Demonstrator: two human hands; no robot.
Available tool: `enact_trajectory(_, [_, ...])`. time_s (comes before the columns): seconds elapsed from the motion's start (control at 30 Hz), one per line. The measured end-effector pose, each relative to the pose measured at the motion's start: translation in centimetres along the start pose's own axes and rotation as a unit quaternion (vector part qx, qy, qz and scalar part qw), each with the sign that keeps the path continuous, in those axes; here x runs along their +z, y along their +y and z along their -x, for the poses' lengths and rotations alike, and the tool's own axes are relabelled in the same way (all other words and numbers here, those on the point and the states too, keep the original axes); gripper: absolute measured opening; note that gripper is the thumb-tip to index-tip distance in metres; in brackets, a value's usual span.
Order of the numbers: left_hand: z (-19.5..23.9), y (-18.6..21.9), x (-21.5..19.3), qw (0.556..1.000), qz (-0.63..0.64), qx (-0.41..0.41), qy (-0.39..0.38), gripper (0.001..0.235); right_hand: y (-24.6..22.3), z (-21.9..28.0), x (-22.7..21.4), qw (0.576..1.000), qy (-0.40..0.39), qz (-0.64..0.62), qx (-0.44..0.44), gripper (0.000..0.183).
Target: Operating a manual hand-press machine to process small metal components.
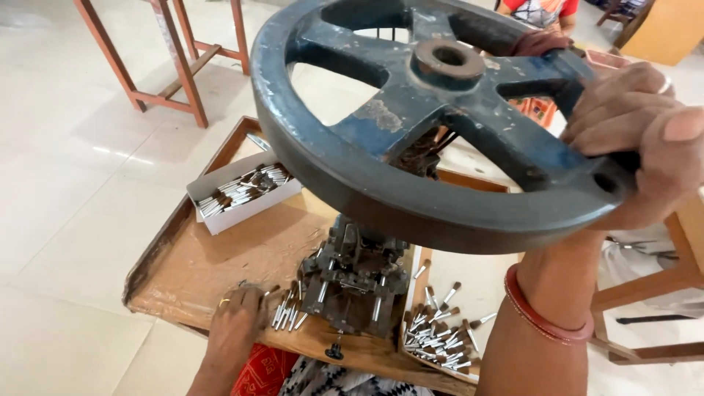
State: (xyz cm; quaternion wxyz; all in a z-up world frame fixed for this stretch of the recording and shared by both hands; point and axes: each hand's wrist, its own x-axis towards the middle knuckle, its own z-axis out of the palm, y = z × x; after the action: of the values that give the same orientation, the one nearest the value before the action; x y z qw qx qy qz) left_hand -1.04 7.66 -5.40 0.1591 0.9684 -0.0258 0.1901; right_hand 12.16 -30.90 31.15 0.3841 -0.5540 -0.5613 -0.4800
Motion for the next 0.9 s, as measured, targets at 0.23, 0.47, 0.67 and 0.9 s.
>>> enact_trajectory(0.23, [-3.5,10.8,-1.8,0.964,0.260,-0.043,0.031,0.016,-1.5,-0.8,1.3,0.996,0.079,-0.029,0.029,0.047])
enact_trajectory(0.47, [-5.7,14.4,-0.2,0.976,0.210,0.014,0.057,0.021,-2.2,-0.6,2.1,0.993,0.110,-0.044,0.019,0.038])
enact_trajectory(0.67, [-5.0,13.8,-3.5,0.968,0.226,0.064,0.083,0.054,-1.8,-0.3,2.3,0.988,0.134,-0.076,0.027,0.036])
enact_trajectory(0.9, [-4.1,13.4,-3.5,0.979,0.145,0.126,0.060,0.062,-1.9,-0.9,2.2,0.993,0.110,-0.021,-0.031,0.032])
